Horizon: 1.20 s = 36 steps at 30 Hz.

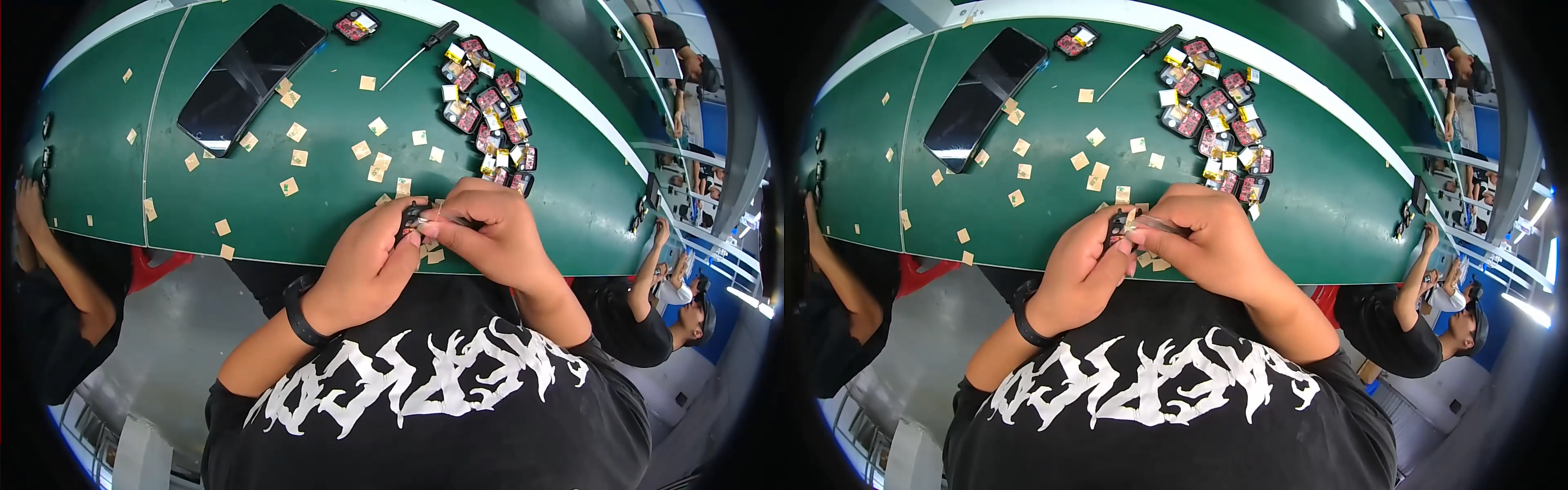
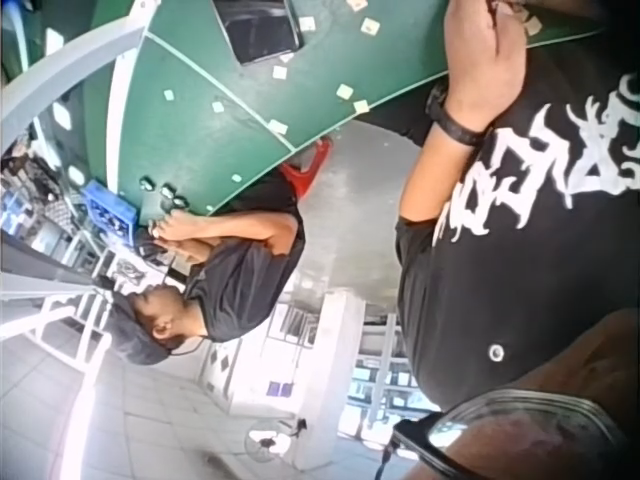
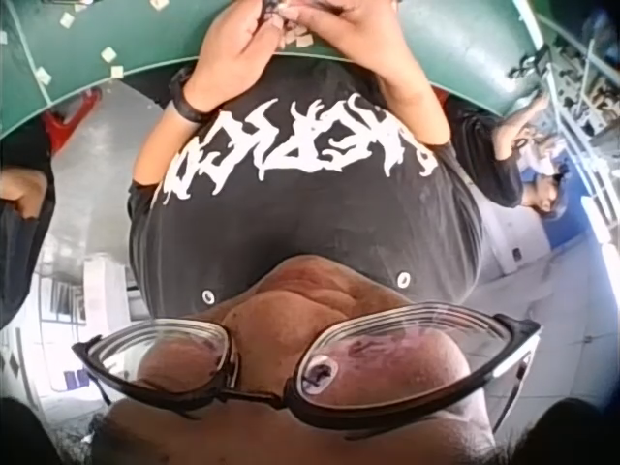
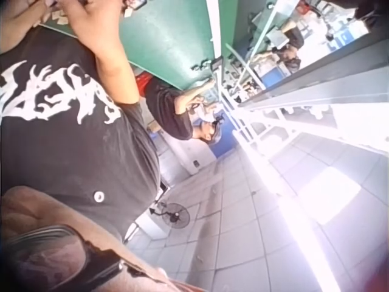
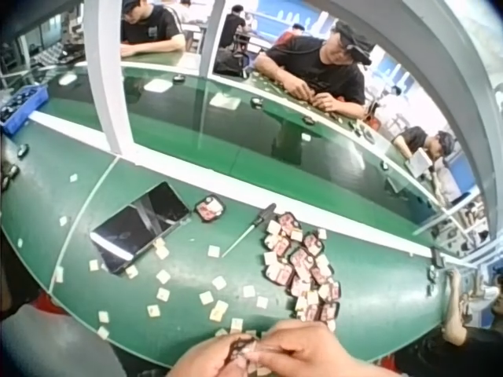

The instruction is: Assembling internal components and stickers for smartwatches at a factory workbench.

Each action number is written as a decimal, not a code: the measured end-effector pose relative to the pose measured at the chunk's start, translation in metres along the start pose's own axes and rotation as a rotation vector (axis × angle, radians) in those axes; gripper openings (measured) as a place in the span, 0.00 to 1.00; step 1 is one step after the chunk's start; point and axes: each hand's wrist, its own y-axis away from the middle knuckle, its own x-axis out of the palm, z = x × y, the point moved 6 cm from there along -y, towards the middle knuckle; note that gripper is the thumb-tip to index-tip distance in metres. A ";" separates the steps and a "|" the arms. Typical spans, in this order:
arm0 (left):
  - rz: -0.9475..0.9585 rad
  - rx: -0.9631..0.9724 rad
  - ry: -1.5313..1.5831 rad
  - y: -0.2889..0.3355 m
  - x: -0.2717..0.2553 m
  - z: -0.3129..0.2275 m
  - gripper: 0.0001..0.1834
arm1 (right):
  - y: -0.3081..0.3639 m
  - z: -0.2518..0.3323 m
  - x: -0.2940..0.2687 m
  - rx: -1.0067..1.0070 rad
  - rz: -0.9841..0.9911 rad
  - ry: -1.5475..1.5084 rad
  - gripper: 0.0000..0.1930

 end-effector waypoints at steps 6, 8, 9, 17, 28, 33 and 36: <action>0.055 -0.057 0.093 0.001 0.001 -0.001 0.15 | 0.001 -0.026 0.012 0.362 -0.075 -0.440 0.11; 0.058 -0.010 0.082 0.002 0.002 -0.001 0.16 | -0.005 -0.026 0.012 0.353 -0.012 -0.509 0.12; 0.072 -0.026 0.100 0.003 0.002 0.000 0.17 | -0.007 -0.024 0.014 0.344 0.050 -0.577 0.14; 0.053 -0.128 0.188 0.003 0.002 0.003 0.18 | -0.010 -0.023 0.022 0.339 0.080 -0.678 0.08; -0.192 -0.199 0.242 0.013 -0.006 -0.004 0.14 | 0.003 -0.013 0.017 0.382 -0.030 -0.553 0.05; -0.197 -0.152 0.173 0.019 -0.011 -0.012 0.14 | 0.007 -0.005 0.021 0.354 0.031 -0.612 0.06; -0.182 -0.146 0.130 0.022 -0.015 -0.020 0.14 | 0.009 0.001 0.023 0.305 0.019 -0.643 0.05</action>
